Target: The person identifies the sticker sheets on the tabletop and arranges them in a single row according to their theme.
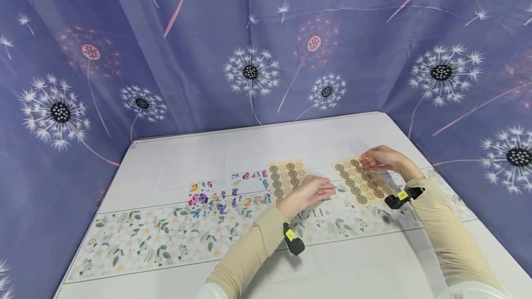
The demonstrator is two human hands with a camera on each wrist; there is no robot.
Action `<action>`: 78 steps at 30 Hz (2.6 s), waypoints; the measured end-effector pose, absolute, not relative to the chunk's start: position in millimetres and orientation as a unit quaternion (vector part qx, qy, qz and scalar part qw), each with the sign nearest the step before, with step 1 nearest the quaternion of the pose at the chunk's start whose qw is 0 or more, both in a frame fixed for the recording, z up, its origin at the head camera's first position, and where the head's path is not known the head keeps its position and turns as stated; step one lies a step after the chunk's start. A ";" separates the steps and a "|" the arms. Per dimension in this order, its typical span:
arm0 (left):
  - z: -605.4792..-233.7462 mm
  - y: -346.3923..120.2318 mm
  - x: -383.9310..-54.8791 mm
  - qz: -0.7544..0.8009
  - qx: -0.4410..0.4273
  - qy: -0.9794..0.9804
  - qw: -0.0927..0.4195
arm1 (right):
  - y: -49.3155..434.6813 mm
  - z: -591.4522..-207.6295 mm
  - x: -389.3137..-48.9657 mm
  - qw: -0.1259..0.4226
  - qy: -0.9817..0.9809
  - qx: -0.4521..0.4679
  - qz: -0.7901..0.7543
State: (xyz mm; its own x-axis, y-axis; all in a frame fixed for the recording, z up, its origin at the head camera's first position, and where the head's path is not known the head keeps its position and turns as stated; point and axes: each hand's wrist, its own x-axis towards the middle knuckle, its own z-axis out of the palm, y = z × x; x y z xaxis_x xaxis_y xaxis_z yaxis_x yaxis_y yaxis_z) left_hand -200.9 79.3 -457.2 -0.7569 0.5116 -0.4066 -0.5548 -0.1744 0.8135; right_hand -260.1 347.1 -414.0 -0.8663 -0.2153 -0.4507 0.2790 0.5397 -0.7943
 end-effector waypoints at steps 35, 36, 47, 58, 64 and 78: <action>-463.1 105.7 -207.7 0.819 -0.086 0.442 0.355 | 350.9 -414.6 -256.7 0.284 0.809 0.074 -0.510; -462.7 105.4 -207.5 0.818 -0.084 0.444 0.356 | 351.5 -413.6 -256.2 0.284 0.809 0.071 -0.510; -457.2 106.2 -205.8 0.819 -0.082 0.490 0.287 | 356.5 -410.3 -252.3 0.238 0.848 0.089 -0.465; -455.3 113.5 -208.5 0.832 -0.118 0.450 0.302 | 358.4 -410.0 -251.9 0.254 0.836 0.101 -0.476; -457.2 116.5 -208.5 0.830 -0.128 0.445 0.309 | 358.9 -412.2 -250.7 0.264 0.828 0.103 -0.485; -456.0 113.1 -206.5 0.853 -0.133 0.404 0.304 | 356.3 -411.9 -250.0 0.280 0.812 0.110 -0.501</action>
State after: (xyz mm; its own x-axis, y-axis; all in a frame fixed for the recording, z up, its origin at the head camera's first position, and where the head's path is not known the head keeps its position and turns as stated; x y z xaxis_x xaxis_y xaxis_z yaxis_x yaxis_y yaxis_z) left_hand -206.5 113.1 -456.0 -0.7798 0.4114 -0.4719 -0.6257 -0.4892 0.6076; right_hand -250.0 356.3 -411.9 -0.8191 -0.1026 -0.5644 0.4583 0.4745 -0.7515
